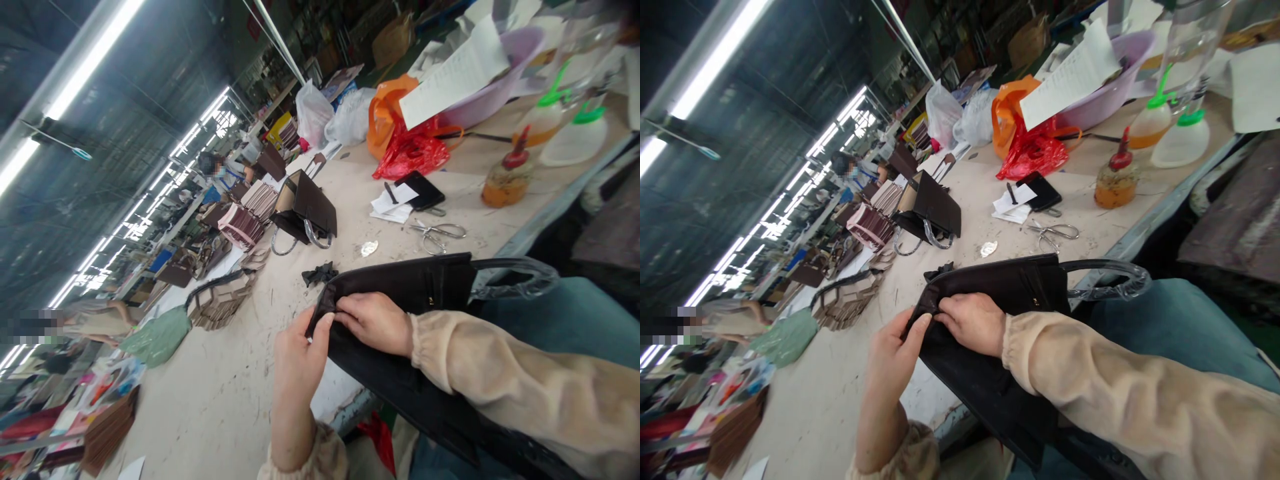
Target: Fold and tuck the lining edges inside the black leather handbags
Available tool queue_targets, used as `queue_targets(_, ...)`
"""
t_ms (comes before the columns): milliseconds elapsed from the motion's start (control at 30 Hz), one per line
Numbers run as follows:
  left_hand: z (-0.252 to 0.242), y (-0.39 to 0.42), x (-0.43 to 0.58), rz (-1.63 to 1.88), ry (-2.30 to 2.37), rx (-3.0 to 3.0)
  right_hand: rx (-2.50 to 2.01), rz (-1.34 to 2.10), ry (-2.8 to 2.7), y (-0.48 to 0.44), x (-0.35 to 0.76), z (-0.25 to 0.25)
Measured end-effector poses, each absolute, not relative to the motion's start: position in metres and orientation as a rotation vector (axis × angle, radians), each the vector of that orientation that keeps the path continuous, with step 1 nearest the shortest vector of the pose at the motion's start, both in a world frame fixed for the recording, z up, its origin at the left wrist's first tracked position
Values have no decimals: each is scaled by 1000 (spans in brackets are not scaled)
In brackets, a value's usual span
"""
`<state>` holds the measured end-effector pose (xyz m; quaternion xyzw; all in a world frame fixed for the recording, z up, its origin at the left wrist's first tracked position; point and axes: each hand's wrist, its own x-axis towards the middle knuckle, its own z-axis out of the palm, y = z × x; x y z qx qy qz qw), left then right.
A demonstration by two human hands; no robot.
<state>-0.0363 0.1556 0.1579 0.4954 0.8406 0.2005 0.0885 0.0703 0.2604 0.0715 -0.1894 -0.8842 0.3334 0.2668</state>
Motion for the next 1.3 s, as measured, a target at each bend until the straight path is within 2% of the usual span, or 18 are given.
queue_targets(767, 162, 182, -40, 318, 2639, 1597, -506, 823, -2365, 264, 60, 63)
queue_targets(1133, 158, 184, -50, 528, 2548, 1577, -514, 790, -2470, 264, 66, 74)
queue_targets(1300, 156, 186, -55, 637, 2489, 1493, -555, 666, -2495, 270, 85, 90)
